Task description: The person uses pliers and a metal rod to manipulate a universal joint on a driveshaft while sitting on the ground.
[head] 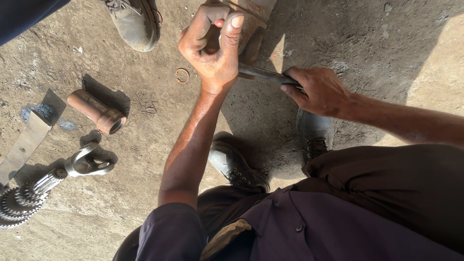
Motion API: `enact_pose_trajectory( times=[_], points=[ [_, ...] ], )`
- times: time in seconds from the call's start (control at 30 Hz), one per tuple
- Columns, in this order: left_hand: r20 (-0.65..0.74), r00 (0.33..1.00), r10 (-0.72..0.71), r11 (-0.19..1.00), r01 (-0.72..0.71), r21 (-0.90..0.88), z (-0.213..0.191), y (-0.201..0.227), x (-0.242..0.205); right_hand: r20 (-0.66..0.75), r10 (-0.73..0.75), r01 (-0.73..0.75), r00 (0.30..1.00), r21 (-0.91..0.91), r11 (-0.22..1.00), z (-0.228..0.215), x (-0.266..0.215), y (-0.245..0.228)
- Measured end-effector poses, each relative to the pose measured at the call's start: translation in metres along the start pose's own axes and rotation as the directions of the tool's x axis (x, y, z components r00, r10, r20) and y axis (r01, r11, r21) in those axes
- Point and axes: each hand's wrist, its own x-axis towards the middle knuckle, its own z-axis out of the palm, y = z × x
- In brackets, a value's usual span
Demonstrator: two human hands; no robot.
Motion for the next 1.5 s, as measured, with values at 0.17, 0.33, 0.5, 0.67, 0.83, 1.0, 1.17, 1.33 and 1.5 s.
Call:
enact_pose_trajectory(
  times=[0.17, 0.33, 0.5, 0.67, 0.83, 1.0, 1.17, 1.33, 1.5],
  points=[
    [0.052, 0.998, 0.040, 0.997, -0.043, 0.066, -0.003, 0.004, -0.005, 0.027, 0.022, -0.021, 0.999, -0.032, 0.999, 0.002, -0.003, 0.002],
    [0.064, 0.997, 0.045, 0.995, -0.050, 0.081, -0.006, 0.007, -0.006, -0.008, -0.030, 0.030, 1.000, -0.036, 0.999, 0.002, -0.001, -0.001],
    [0.051, 0.997, 0.056, 0.998, -0.056, 0.000, -0.004, -0.001, -0.005, -0.003, -0.020, 0.020, 1.000, -0.050, 0.999, 0.000, -0.003, -0.003],
    [-0.058, 0.998, 0.032, 0.995, -0.037, -0.090, 0.007, -0.023, -0.001, -0.024, -0.030, 0.029, 0.999, -0.025, 0.999, 0.003, -0.008, 0.000],
    [-0.118, 0.988, 0.099, 0.995, -0.102, -0.023, 0.009, -0.044, 0.007, -0.068, -0.037, 0.035, 0.997, -0.032, 0.999, 0.005, -0.007, 0.004],
    [-0.167, 0.975, 0.147, 0.987, -0.134, 0.086, 0.007, -0.061, 0.011, -0.082, -0.030, 0.026, 0.996, -0.052, 0.998, 0.009, -0.005, 0.009],
    [-0.215, 0.966, 0.144, 0.989, -0.132, 0.068, 0.007, -0.065, 0.010, -0.073, -0.084, 0.082, 0.994, -0.030, 0.996, 0.013, -0.006, 0.010],
    [-0.193, 0.965, 0.178, 0.983, -0.167, 0.071, 0.009, -0.058, 0.009, -0.081, -0.083, 0.083, 0.993, 0.003, 0.997, 0.020, -0.006, 0.000],
    [-0.197, 0.959, 0.201, 0.980, -0.198, 0.037, 0.011, -0.059, 0.011, -0.102, -0.097, 0.094, 0.990, -0.037, 0.995, 0.025, -0.012, -0.017]
  ],
)
